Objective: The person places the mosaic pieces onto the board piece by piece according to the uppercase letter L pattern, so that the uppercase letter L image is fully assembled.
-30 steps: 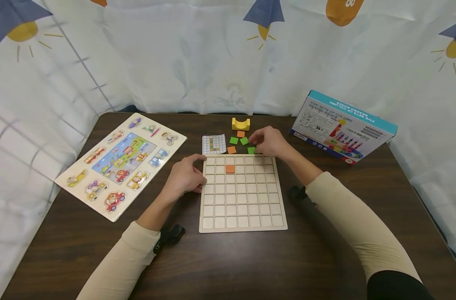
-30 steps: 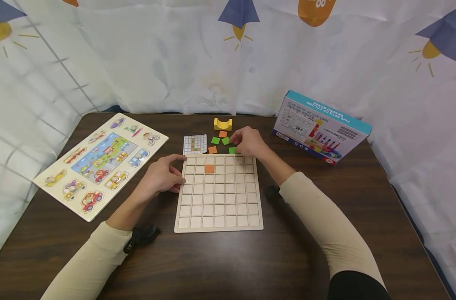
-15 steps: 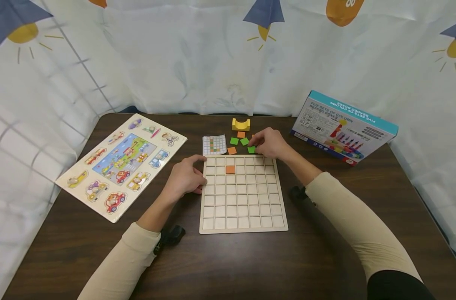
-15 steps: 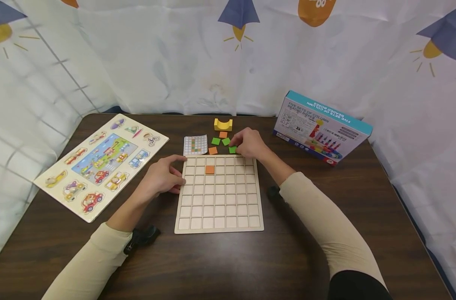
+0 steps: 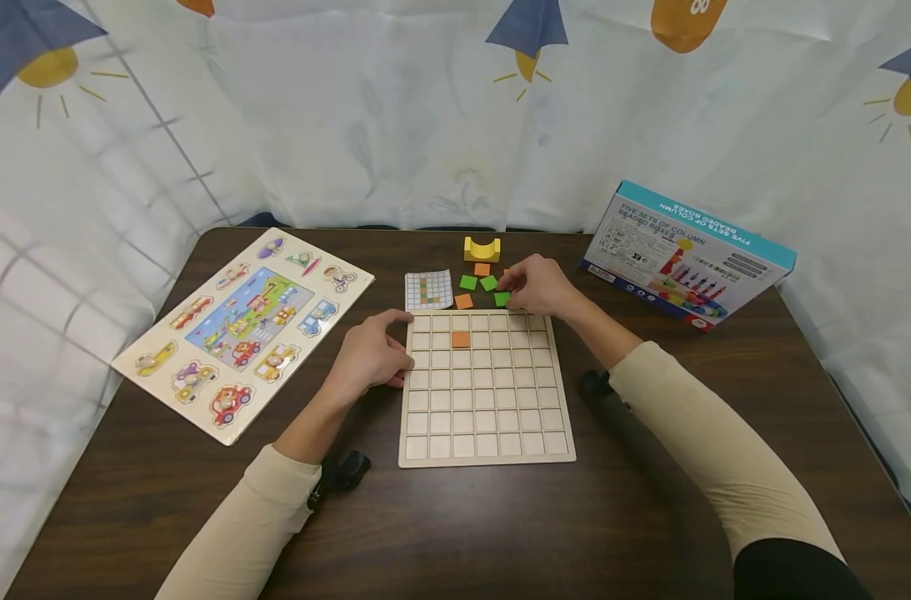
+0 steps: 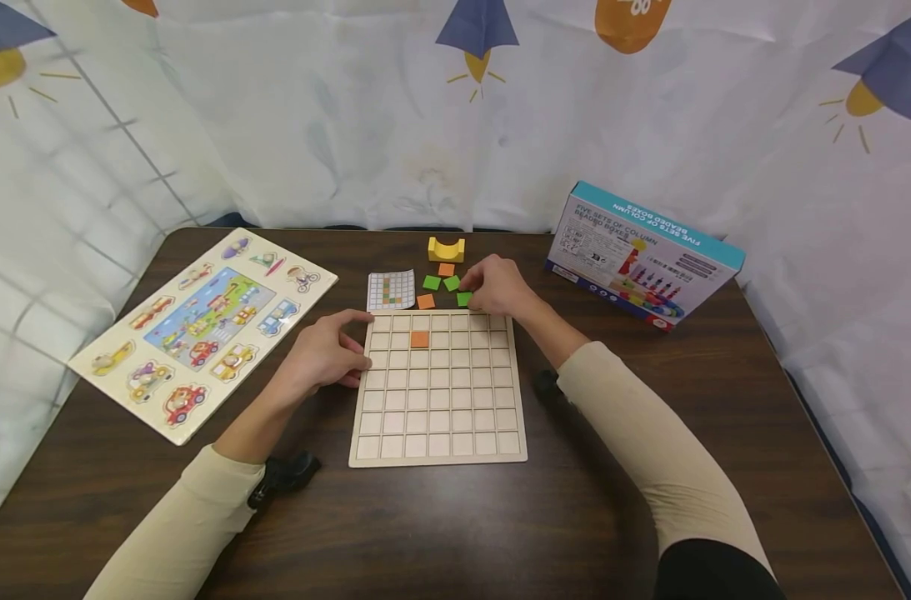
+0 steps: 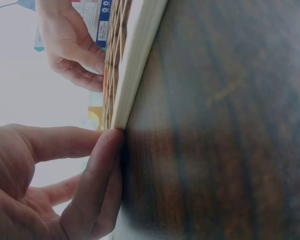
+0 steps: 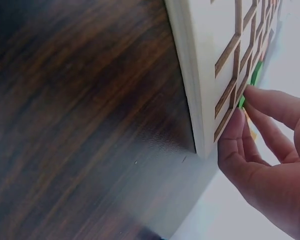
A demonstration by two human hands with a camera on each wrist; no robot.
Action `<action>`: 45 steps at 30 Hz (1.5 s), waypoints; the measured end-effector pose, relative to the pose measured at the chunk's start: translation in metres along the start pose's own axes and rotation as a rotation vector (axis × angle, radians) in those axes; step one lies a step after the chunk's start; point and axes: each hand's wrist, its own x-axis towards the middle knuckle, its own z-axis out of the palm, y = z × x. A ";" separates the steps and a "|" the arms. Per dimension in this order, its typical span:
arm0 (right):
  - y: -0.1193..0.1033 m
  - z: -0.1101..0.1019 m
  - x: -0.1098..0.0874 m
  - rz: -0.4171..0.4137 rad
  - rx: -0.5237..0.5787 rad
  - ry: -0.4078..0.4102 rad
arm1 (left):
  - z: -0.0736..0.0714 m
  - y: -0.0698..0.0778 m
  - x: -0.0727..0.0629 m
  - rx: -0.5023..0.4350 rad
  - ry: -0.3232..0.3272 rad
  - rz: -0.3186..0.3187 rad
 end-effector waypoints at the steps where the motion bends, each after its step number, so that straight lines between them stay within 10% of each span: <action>1: 0.000 0.000 0.000 -0.002 -0.003 0.002 | 0.000 0.000 0.000 -0.001 0.001 0.001; 45: -0.011 0.004 -0.003 0.025 -0.036 0.061 | 0.000 0.000 0.000 -0.002 0.004 0.001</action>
